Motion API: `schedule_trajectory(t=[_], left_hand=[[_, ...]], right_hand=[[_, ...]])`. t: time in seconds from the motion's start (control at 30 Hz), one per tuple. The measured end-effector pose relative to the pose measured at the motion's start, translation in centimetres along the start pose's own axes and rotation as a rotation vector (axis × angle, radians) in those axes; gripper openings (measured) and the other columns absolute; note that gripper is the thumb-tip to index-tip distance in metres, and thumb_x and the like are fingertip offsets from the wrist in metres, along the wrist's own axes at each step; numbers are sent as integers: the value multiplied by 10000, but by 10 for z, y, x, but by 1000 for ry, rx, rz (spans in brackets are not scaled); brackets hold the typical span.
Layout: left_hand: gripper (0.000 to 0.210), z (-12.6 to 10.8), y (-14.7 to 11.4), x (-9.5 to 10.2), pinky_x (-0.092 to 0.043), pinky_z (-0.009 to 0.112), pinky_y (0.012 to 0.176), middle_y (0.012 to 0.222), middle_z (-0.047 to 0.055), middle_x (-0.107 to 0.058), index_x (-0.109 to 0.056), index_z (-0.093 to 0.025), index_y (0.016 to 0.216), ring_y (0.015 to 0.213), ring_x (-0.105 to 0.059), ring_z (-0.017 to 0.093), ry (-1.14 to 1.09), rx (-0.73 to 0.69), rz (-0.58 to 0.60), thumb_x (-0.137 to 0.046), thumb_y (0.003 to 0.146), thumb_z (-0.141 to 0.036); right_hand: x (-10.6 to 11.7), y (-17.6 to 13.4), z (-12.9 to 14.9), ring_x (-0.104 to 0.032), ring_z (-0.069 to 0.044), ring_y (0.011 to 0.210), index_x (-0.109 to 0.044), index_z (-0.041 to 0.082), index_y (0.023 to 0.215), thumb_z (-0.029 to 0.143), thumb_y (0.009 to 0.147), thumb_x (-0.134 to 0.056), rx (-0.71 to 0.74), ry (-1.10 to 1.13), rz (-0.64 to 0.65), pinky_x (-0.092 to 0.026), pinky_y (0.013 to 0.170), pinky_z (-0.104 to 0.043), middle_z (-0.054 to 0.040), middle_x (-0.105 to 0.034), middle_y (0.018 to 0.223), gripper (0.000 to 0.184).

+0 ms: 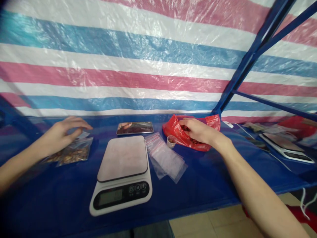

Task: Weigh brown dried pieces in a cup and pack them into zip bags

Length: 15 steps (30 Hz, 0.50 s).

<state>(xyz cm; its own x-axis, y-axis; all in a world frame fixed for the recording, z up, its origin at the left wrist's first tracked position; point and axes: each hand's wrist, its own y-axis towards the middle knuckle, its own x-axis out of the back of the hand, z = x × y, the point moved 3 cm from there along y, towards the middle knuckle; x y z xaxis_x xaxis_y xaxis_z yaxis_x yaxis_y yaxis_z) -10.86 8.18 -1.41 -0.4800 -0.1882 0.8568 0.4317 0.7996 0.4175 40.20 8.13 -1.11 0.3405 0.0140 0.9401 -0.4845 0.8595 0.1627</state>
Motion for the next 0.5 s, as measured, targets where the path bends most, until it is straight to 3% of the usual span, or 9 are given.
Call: schedule_trajectory(t=[0.13,0.23,0.37,0.5], left_hand=[[259,-11,2,0,-541,549,1051,1044,37,-796,-806,-427,960,1122,-687,351,-20,23,22,-576,847,-382],[250,-15,3,0,-544,577,1035,1023,37,-802,-817,-433,941,1107,-686,369,-58,42,35,-597,830,-387],[228,-10,1,2,-540,564,1040,1027,23,-789,-798,-491,946,1110,-685,363,-64,30,29,-619,839,-397],[278,0,1,0,-531,547,1039,1051,81,-794,-802,-314,976,1107,-681,349,-5,8,33,-551,919,-419]], right_hand=[[-8,-2,-11,-754,-322,1202,-794,247,1154,77,702,-615,104,82,-16,-592,1084,-457,-90,-781,1334,515],[-11,-1,-20,-738,-335,1247,-795,253,1157,33,622,-586,105,84,-24,-570,1127,-473,-91,-783,1337,614],[-14,3,-21,-760,-311,1176,-818,265,1063,4,665,-564,95,65,-79,-565,1109,-426,-94,-815,1248,540],[-10,4,-16,-781,-296,1106,-818,228,1030,19,739,-523,86,41,-79,-590,1027,-425,-93,-827,1191,464]])
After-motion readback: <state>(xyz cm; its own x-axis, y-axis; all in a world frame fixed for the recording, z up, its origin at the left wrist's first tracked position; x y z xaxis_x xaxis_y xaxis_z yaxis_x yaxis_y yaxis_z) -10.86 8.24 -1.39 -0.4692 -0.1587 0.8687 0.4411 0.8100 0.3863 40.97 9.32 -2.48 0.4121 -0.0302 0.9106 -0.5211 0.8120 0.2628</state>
